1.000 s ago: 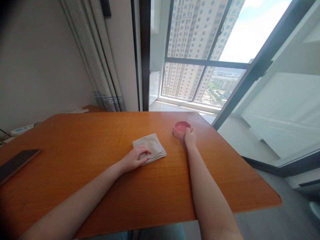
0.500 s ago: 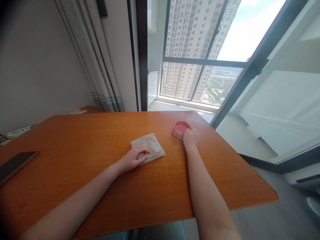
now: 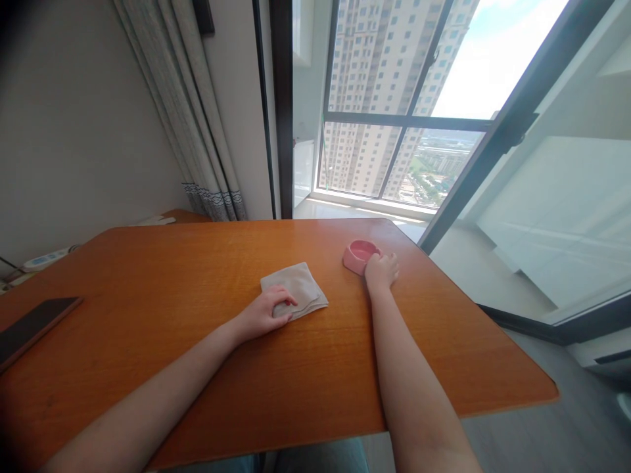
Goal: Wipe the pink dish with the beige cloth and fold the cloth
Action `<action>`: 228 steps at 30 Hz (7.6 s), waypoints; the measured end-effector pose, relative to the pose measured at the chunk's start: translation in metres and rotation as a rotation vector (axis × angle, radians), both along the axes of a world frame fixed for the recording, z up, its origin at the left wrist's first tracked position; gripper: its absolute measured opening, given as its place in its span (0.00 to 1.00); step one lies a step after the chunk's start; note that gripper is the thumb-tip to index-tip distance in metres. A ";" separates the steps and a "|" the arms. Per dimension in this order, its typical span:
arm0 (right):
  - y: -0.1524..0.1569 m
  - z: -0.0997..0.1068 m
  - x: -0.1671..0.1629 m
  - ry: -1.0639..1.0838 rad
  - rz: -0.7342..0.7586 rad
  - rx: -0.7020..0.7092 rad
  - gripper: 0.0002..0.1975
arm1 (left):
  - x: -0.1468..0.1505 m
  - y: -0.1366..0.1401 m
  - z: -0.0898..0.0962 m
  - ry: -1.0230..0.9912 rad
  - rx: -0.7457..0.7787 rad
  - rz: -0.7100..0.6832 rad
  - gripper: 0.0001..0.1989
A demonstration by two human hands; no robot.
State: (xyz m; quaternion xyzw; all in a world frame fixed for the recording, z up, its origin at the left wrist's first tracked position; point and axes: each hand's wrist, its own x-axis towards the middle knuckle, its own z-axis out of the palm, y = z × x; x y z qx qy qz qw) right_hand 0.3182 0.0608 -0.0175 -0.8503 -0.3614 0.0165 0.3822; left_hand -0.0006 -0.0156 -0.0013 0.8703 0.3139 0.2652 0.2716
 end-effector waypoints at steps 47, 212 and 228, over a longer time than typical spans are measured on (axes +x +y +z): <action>-0.017 -0.005 -0.122 0.029 1.061 0.151 0.11 | -0.027 0.043 -0.014 -0.972 -0.417 1.070 0.27; -0.073 0.043 -0.166 -0.454 1.042 -0.367 0.18 | -0.029 0.027 0.007 -0.280 0.248 0.498 0.20; -0.113 0.013 0.026 -0.584 0.723 -0.531 0.20 | -0.029 0.030 0.002 -0.158 0.134 0.268 0.18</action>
